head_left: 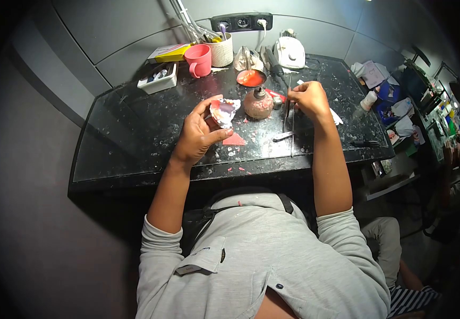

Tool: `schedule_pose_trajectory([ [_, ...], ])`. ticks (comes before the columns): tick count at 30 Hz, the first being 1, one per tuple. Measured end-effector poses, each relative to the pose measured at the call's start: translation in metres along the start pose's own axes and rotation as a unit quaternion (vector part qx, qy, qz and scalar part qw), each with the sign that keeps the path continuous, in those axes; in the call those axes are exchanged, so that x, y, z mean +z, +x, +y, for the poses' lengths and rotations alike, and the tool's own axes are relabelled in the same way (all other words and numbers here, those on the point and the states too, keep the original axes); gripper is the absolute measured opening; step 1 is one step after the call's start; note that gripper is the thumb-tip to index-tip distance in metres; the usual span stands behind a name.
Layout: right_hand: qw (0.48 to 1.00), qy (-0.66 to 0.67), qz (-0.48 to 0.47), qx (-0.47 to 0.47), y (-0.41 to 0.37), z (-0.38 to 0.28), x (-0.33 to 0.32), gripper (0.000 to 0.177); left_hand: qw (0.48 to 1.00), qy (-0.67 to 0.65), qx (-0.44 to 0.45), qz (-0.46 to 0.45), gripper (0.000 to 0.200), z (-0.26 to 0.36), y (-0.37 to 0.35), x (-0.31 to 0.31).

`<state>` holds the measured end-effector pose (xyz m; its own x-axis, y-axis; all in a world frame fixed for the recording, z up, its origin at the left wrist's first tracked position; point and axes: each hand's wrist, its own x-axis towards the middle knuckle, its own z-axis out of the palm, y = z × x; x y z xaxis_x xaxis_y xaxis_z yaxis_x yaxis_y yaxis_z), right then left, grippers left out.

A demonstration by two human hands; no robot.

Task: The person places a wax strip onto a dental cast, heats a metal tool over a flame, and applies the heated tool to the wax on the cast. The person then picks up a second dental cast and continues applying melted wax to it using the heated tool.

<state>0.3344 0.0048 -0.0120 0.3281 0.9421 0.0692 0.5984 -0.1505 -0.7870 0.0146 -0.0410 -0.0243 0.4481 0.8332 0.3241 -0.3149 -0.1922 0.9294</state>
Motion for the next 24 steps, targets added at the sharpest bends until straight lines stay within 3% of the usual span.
schedule_pose_trajectory([
  [2, 0.985, 0.165, -0.055, -0.004, 0.001, -0.002, -0.004, 0.016, 1.0, 0.005, 0.0, 0.003, 0.077, 0.0, 0.0, 0.0],
  [6, 0.966, 0.246, -0.07, -0.023, -0.015, -0.013, -0.017, 0.011, 1.0, 0.027, 0.009, 0.014, 0.077, -0.003, 0.0, -0.001],
  [8, 0.96, 0.273, -0.056, -0.042, -0.013, -0.013, -0.017, 0.011, 0.999, 0.027, 0.004, 0.02, 0.077, -0.004, 0.0, -0.002],
  [14, 0.845, 0.487, 0.042, -0.219, -0.023, -0.023, -0.025, 0.015, 0.997, 0.046, 0.001, 0.06, 0.07, -0.006, 0.002, -0.002],
  [24, 0.85, 0.448, 0.023, -0.276, -0.025, -0.026, -0.013, 0.021, 0.997, 0.047, -0.007, 0.059, 0.07, -0.007, 0.002, -0.001],
])
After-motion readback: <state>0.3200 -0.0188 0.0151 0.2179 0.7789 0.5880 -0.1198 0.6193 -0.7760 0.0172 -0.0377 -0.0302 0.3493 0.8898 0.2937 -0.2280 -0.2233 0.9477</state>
